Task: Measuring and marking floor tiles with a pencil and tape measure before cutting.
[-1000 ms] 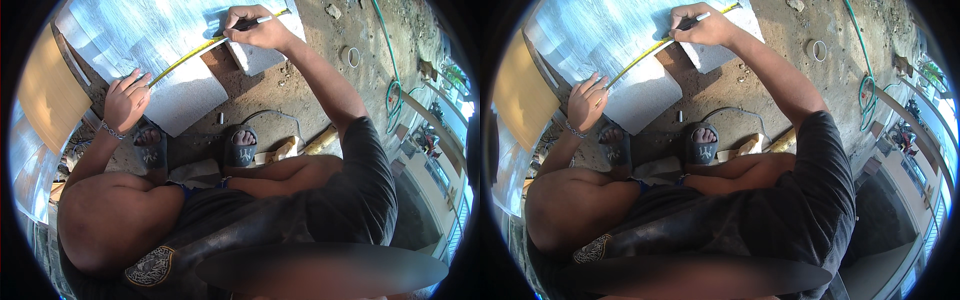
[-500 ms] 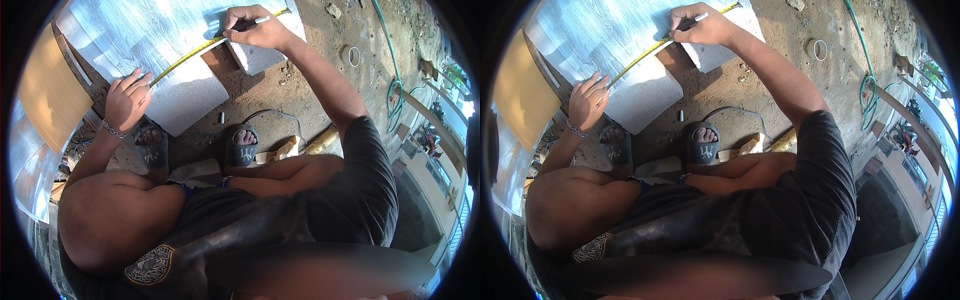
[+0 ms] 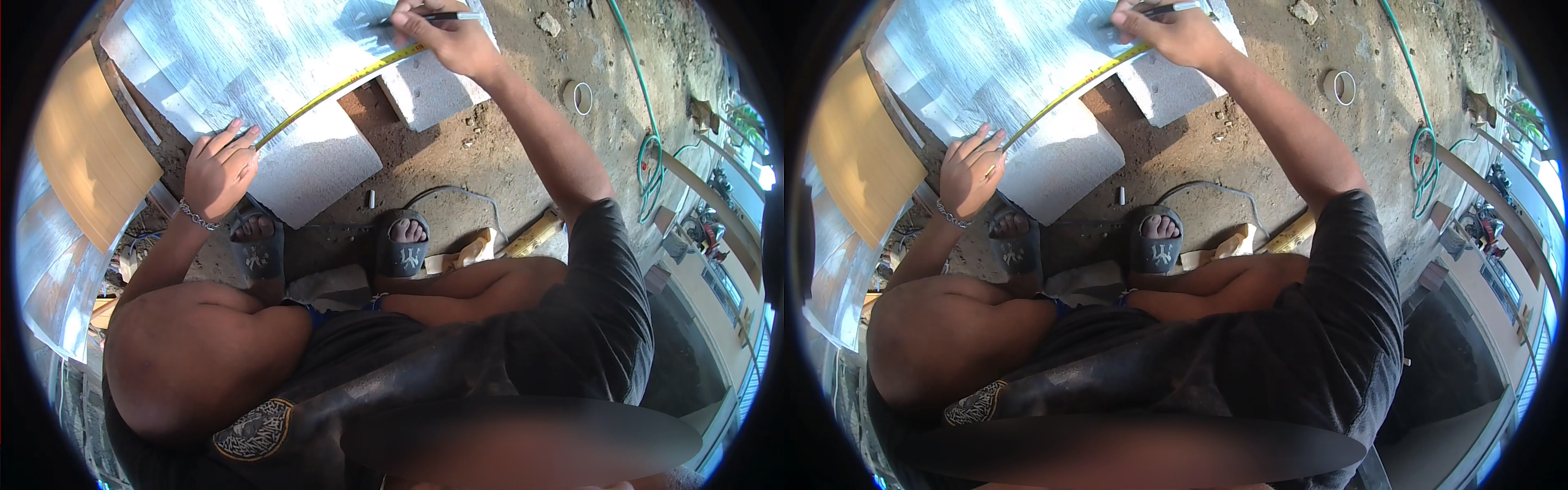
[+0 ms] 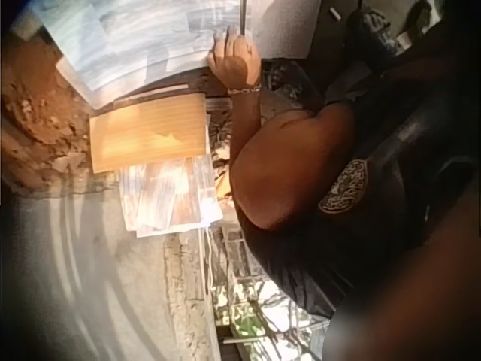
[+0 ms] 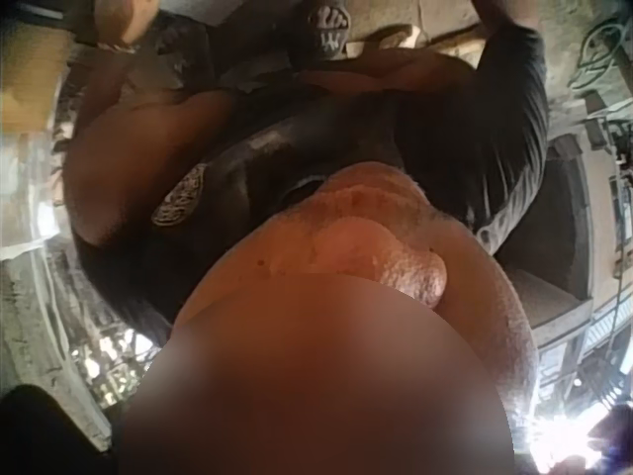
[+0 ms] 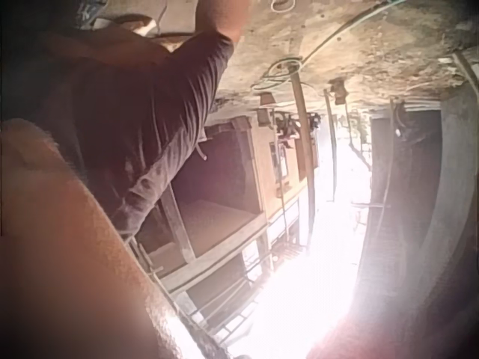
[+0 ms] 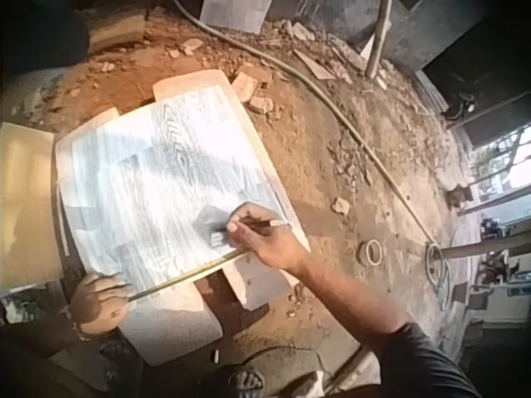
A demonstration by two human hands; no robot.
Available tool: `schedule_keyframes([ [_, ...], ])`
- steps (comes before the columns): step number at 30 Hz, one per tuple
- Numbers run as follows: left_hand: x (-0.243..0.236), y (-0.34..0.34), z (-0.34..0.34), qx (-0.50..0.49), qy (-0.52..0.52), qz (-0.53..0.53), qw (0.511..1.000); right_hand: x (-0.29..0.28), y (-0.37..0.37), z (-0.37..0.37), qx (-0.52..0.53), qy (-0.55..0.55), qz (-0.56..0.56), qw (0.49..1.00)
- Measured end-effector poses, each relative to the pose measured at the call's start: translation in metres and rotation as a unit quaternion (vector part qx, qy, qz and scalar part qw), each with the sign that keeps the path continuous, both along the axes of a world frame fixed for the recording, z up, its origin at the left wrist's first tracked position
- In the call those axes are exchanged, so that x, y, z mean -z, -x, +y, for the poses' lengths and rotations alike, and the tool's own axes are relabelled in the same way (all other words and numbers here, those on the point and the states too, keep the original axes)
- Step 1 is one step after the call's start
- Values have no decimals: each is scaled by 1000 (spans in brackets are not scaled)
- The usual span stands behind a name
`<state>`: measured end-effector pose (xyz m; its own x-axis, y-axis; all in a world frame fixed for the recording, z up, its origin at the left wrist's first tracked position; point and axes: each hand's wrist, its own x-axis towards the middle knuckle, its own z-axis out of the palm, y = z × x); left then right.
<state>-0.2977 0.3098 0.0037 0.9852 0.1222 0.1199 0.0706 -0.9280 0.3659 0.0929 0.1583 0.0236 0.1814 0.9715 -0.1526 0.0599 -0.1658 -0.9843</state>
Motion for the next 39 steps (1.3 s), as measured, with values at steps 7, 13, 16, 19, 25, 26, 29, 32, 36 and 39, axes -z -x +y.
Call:
schedule_keyframes([
  [7, -5, -6, 2, 8, 13, -41, 999, -19, -69, -35, 106, -77, -462, 877],
  [13, -19, -30, 15, -6, 19, -102, 995, 18, -93, -77, 284, -30, -340, 896],
  [16, -31, -48, 48, 18, 1, -106, 994, 13, -96, -89, 282, -9, -353, 892],
  [19, -47, -75, 108, 22, -29, -145, 989, 4, -97, -84, 277, -13, -348, 896],
  [25, -59, -79, 207, 31, -217, -85, 972, -20, -81, -63, 250, 36, -343, 905],
  [26, -51, -76, 213, 14, -214, -74, 974, -21, -79, -58, 240, 25, -356, 903],
  [29, -41, -67, 218, -24, -190, -67, 979, -28, -77, -34, 227, 2, -360, 905],
  [32, -34, -63, 221, -76, -155, -55, 983, -47, -75, 12, 198, -48, -300, 932],
  [36, -30, -61, 237, -43, -185, -109, 976, -59, -71, 111, 111, -64, -154, 980],
  [39, -22, -65, 250, -70, -206, -84, 972, -56, -76, 195, 56, -56, -113, 990],
])
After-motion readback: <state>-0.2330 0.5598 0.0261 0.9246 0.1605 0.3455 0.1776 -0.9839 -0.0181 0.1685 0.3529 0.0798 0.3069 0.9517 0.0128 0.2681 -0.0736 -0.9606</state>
